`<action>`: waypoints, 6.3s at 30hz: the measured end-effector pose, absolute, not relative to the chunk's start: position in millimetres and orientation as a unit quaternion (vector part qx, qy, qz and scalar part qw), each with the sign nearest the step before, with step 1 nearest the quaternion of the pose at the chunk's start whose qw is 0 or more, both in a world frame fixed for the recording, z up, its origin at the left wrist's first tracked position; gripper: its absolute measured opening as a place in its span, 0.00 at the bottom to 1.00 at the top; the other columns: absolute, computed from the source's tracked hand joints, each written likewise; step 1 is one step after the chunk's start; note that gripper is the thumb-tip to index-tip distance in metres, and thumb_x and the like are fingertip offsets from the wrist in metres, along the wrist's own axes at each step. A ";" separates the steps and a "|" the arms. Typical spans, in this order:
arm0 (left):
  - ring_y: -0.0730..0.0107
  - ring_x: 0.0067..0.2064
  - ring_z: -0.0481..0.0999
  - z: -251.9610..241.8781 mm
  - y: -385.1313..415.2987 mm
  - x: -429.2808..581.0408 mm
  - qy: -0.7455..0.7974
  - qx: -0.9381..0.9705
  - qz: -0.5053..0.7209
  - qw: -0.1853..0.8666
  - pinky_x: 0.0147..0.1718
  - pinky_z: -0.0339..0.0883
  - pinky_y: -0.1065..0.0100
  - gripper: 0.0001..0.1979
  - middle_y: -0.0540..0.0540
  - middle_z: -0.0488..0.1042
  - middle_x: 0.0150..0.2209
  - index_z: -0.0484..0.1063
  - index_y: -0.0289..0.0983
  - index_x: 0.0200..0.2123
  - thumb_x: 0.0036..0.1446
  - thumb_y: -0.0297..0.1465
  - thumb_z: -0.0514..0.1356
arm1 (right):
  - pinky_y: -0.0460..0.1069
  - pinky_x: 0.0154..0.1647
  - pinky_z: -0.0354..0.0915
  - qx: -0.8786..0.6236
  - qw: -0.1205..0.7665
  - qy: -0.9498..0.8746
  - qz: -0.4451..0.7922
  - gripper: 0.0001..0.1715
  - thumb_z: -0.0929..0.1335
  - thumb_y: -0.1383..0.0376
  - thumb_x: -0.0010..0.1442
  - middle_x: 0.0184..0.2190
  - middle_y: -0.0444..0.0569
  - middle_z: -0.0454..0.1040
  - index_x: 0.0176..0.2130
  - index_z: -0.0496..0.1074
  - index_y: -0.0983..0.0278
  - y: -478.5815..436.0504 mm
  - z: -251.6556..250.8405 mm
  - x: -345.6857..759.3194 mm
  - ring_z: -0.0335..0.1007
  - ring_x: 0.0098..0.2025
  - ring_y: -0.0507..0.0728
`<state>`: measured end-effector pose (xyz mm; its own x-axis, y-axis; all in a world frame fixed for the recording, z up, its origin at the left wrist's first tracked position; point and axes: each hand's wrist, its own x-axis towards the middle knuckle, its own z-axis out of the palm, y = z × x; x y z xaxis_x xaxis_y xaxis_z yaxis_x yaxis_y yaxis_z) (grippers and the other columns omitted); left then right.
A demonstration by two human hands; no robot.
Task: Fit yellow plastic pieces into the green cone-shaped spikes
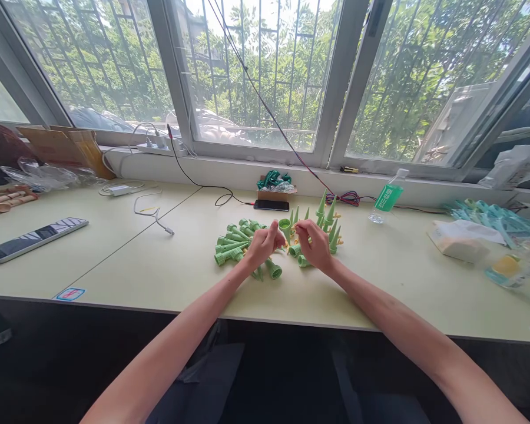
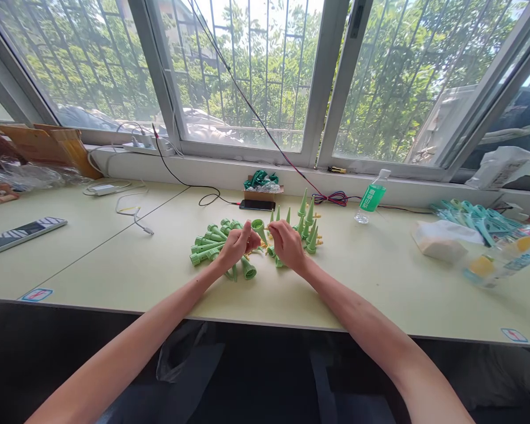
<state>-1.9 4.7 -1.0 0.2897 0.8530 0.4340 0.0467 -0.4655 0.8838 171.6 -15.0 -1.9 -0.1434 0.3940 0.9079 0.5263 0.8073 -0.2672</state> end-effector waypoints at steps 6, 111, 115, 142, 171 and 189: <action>0.77 0.15 0.60 2.7 1.9 -3.4 0.330 0.667 0.483 0.461 0.14 0.49 0.72 0.42 0.45 0.68 0.15 0.74 0.33 0.17 0.58 0.63 0.45 | 0.47 0.30 0.64 -0.279 0.572 -0.767 -0.080 0.08 0.60 0.67 0.71 0.32 0.47 0.72 0.41 0.68 0.60 -16.4 -2.2 170.6 0.67 0.29 0.51; 0.80 0.22 0.60 2.8 2.5 -11.7 0.309 0.738 0.497 0.336 0.18 0.56 0.75 0.17 0.47 0.71 0.34 0.71 0.35 0.36 0.53 0.43 0.66 | 0.47 0.32 0.65 -0.293 0.553 -0.778 -0.053 0.09 0.60 0.66 0.70 0.32 0.48 0.75 0.39 0.68 0.61 -8.9 -4.5 173.1 0.69 0.30 0.52; 0.81 0.22 0.61 0.0 4.8 -11.9 0.304 0.736 0.513 0.321 0.19 0.59 0.75 0.16 0.47 0.72 0.35 0.71 0.35 0.36 0.53 0.42 0.66 | 0.47 0.31 0.65 -0.303 0.549 -0.777 -0.051 0.10 0.60 0.65 0.70 0.33 0.48 0.75 0.39 0.68 0.61 -8.5 -5.8 173.3 0.69 0.30 0.52; 0.75 0.18 0.63 0.3 3.2 -6.1 0.359 0.720 0.478 0.352 0.20 0.57 0.71 0.38 0.48 0.65 0.15 0.72 0.34 0.21 0.65 0.56 0.42 | 0.46 0.32 0.65 -0.318 0.570 -0.752 -0.088 0.10 0.59 0.65 0.71 0.30 0.46 0.72 0.39 0.67 0.61 -12.7 -3.6 170.1 0.68 0.30 0.52; 0.78 0.17 0.59 7.4 -1.1 -9.6 0.347 0.668 0.399 0.525 0.17 0.49 0.72 0.39 0.42 0.70 0.18 0.73 0.30 0.21 0.62 0.58 0.44 | 0.46 0.34 0.65 -0.274 0.545 -0.790 -0.058 0.09 0.59 0.67 0.71 0.33 0.48 0.73 0.41 0.67 0.60 -13.7 -2.7 171.1 0.68 0.32 0.52; 0.79 0.16 0.58 5.0 0.3 -7.9 0.316 0.715 0.447 0.434 0.17 0.50 0.74 0.29 0.53 0.61 0.14 0.57 0.37 0.22 0.61 0.55 0.52 | 0.46 0.32 0.63 -0.312 0.547 -0.776 -0.045 0.10 0.59 0.65 0.71 0.31 0.47 0.73 0.38 0.67 0.61 -10.0 -5.7 173.1 0.67 0.29 0.52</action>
